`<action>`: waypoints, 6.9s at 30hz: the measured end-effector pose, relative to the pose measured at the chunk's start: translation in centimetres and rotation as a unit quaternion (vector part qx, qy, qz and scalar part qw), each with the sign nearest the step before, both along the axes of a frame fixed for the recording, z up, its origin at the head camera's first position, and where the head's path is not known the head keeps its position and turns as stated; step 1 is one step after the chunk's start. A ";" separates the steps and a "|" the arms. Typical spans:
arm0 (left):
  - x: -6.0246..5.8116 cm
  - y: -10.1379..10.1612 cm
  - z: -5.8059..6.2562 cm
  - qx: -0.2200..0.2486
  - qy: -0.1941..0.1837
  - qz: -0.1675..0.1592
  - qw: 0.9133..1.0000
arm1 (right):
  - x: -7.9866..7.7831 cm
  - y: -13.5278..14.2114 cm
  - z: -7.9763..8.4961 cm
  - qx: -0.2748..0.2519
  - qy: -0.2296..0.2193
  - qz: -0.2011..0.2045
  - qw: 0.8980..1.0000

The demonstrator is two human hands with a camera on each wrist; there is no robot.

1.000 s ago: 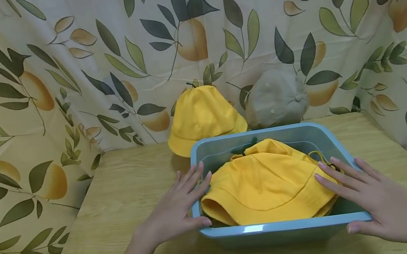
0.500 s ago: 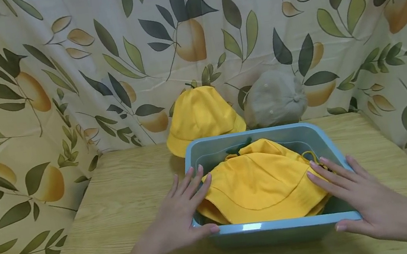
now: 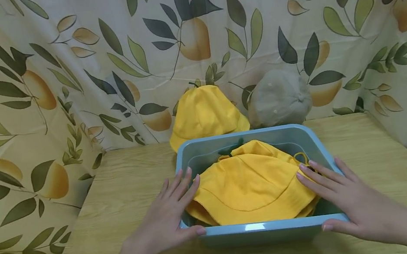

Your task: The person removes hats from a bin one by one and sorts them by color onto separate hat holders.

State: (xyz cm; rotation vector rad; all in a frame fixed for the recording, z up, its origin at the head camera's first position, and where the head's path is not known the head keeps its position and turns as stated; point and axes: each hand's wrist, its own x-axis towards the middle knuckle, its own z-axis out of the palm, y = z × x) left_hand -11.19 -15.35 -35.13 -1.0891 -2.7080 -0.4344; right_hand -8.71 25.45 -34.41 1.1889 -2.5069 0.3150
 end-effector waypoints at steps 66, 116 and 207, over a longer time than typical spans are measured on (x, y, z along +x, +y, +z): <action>0.5 -0.3 0.1 -0.005 -0.002 -0.003 1.000 | -14.7 -10.2 9.8 0.083 -0.471 -0.093 0.873; -0.2 -0.4 1.1 -0.022 0.080 -0.022 0.996 | -11.9 -7.8 15.0 -0.089 -0.297 0.051 0.949; -8.1 -0.1 6.2 0.254 0.305 -0.063 0.916 | -7.5 -7.9 13.6 -0.271 0.284 0.052 0.918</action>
